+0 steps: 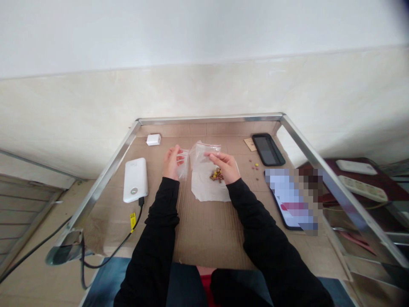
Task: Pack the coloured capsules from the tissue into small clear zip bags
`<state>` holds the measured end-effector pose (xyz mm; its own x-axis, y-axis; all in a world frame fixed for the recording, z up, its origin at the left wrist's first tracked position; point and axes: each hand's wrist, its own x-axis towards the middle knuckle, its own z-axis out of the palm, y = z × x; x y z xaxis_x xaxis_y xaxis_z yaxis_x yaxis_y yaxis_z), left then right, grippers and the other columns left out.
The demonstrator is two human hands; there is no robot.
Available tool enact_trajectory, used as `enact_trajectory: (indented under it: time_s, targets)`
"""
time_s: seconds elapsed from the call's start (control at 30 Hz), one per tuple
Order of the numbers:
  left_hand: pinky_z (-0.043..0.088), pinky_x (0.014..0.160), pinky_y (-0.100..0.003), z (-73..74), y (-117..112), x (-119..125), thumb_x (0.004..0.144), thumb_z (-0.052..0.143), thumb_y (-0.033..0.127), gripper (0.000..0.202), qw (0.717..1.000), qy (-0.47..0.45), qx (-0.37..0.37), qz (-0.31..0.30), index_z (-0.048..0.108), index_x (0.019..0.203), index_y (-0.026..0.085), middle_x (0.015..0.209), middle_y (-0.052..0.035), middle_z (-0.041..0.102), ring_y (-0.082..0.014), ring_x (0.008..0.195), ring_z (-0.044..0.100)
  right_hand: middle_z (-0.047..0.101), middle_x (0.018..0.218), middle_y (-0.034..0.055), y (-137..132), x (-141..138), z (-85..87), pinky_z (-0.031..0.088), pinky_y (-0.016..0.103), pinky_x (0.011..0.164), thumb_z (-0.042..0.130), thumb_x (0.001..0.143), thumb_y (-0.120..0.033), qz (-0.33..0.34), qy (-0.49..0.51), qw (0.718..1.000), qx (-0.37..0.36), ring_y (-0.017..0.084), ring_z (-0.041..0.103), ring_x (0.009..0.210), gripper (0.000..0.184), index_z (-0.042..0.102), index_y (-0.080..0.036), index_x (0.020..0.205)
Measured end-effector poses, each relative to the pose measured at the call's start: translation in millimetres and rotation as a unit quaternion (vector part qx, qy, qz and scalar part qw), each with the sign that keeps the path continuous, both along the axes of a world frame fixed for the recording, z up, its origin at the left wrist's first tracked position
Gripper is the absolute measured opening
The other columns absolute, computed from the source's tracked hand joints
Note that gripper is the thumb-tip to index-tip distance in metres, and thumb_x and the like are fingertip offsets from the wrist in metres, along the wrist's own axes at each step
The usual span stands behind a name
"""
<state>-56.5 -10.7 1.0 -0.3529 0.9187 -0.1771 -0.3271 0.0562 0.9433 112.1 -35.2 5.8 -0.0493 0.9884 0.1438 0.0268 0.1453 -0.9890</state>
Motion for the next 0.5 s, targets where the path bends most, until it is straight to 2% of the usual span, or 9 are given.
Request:
enact_trajectory:
  time_s: [0.13, 0.37, 0.5]
  targets:
    - [0.043, 0.045, -0.020, -0.9, -2, 5, 0.060, 0.063, 0.046, 0.034, 0.996, 0.038, -0.040, -0.075, 0.053, 0.074, 0.017, 0.071, -0.0030, 0.062, -0.0085, 0.047, 0.055, 0.067, 0.090, 0.0040, 1, 4, -0.3, 0.044, 0.029, 0.072, 0.054, 0.072, -0.036, 0.008, 0.018, 1.000, -0.006, 0.016, 0.058, 0.084, 0.024, 0.068, -0.020, 0.085]
    - [0.038, 0.036, -0.019, 1.0, -7, 11, 0.062, 0.058, 0.056, 0.042, 0.978, 0.117, -0.068, -0.157, 0.052, 0.075, 0.017, 0.048, -0.0008, 0.056, -0.0112, 0.036, 0.051, 0.067, 0.089, 0.0036, 0, 5, -2.3, 0.042, 0.032, 0.080, 0.057, 0.070, -0.034, 0.014, 0.122, 0.992, 0.014, 0.017, 0.058, 0.089, 0.021, 0.068, -0.021, 0.082]
    - [0.041, 0.040, -0.020, 5.2, -12, 17, 0.065, 0.057, 0.053, 0.040, 0.975, 0.093, -0.062, -0.190, 0.052, 0.083, 0.018, 0.056, 0.0001, 0.058, -0.0106, 0.041, 0.054, 0.068, 0.083, 0.0015, 1, 4, -4.1, 0.041, 0.030, 0.078, 0.061, 0.067, -0.032, 0.032, 0.200, 0.979, -0.008, 0.016, 0.059, 0.082, 0.015, 0.069, -0.024, 0.076]
